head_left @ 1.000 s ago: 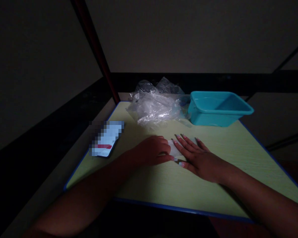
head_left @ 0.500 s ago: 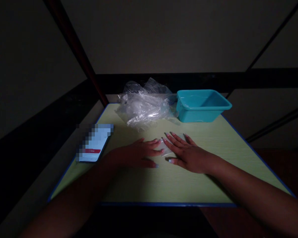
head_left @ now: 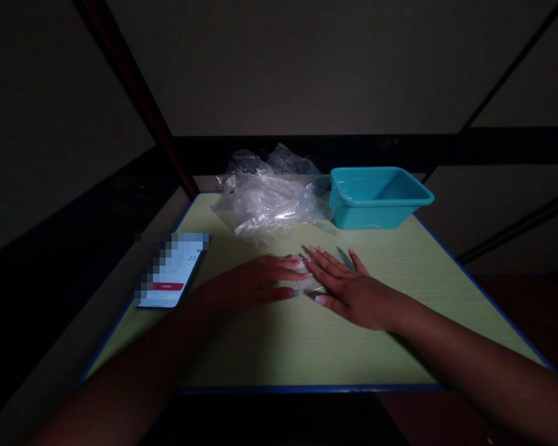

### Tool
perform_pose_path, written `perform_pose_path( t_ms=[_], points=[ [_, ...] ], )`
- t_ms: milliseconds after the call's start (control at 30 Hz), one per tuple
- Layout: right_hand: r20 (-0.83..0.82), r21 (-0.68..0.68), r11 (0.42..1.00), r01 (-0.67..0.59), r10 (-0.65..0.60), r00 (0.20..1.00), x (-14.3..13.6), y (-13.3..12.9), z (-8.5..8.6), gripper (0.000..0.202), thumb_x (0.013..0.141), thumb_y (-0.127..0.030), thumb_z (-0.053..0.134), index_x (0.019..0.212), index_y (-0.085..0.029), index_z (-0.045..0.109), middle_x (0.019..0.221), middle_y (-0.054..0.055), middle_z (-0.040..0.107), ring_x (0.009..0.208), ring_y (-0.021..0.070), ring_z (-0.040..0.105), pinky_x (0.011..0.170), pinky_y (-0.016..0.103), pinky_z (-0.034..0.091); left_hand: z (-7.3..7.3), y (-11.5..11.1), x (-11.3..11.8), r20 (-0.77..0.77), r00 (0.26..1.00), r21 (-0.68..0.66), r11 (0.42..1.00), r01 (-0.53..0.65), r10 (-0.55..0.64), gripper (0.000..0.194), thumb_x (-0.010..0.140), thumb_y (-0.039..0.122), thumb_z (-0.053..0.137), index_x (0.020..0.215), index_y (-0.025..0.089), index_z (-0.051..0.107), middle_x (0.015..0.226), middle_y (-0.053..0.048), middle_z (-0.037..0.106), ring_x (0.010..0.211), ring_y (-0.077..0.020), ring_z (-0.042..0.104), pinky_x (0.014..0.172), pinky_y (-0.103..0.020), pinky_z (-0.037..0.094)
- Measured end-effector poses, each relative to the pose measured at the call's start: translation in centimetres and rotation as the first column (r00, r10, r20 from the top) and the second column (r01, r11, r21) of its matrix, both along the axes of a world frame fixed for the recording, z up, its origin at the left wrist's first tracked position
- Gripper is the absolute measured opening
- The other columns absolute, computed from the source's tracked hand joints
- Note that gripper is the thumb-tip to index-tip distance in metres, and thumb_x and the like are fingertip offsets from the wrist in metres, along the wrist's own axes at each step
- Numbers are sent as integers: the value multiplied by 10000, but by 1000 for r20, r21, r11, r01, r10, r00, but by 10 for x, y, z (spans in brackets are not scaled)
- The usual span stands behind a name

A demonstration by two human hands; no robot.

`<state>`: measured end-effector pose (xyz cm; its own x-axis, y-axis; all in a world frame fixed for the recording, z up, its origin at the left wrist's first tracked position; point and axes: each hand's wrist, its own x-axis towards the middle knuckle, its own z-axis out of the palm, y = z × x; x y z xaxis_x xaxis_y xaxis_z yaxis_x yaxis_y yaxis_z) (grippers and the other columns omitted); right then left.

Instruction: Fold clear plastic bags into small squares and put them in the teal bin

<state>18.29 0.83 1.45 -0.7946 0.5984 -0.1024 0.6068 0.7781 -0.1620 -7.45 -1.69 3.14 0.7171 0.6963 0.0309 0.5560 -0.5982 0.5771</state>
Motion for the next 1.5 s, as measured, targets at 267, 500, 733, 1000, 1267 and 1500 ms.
perform_pose_path(
  t_ms=[267, 500, 733, 1000, 1267, 1500],
  points=[
    [-57, -103, 993, -53, 48, 997, -5, 1, 2, 575, 1021, -404, 227, 1540, -219, 64, 1583, 94, 88, 1461, 251, 119, 1132, 619, 48, -15, -2, 4, -217, 972, 5, 995, 96, -92, 529, 973, 513, 397, 1436, 259, 432, 1588, -125, 129, 1467, -297, 113, 1154, -515, 186],
    [50, -141, 988, 69, -62, 997, 1, 13, 7, 602, 996, -505, 257, 1536, -263, 148, 1591, 60, 25, 1457, 318, 17, 1100, 676, 106, -12, -5, 5, -311, 948, -15, 998, 58, -59, 475, 988, 485, 380, 1443, 348, 392, 1582, -120, 157, 1460, -313, 132, 1117, -571, 193],
    [126, -106, 969, 222, -208, 970, 11, 34, 9, 652, 988, -495, 228, 1545, -186, 89, 1587, 107, 30, 1461, 286, 48, 1109, 629, 176, -9, -5, 7, -338, 939, -7, 998, 58, -57, 473, 980, 482, 403, 1430, 338, 421, 1575, -157, 163, 1452, -342, 150, 1093, -589, 217],
    [-33, 71, 976, 205, -203, 979, -4, 11, 7, 676, 991, -476, 238, 1544, -133, 56, 1586, 130, 72, 1466, 256, 93, 1143, 592, 88, -18, -1, 1, -306, 948, -24, 996, 82, -86, 567, 938, 578, 432, 1458, 368, 353, 1590, -132, 85, 1451, -376, 104, 1097, -613, 194],
    [91, -152, 988, 13, 1, 996, -10, -17, 16, 787, 971, -540, 327, 1527, -43, 76, 1560, 195, 27, 1461, 279, 42, 1160, 559, 71, -25, 4, -1, -247, 963, 69, 989, 129, -109, 562, 924, 602, 429, 1414, 328, 462, 1584, -110, 187, 1441, -422, 107, 1112, -577, 219],
    [271, -44, 962, 268, -247, 930, -11, -18, 24, 905, 931, -613, 352, 1501, 43, 100, 1535, 253, -2, 1442, 355, 27, 1143, 587, 126, -15, 1, 1, -281, 955, 15, 994, 104, -96, 559, 926, 584, 442, 1430, 344, 429, 1581, -123, 154, 1434, -427, 87, 1105, -597, 224]
  ],
)
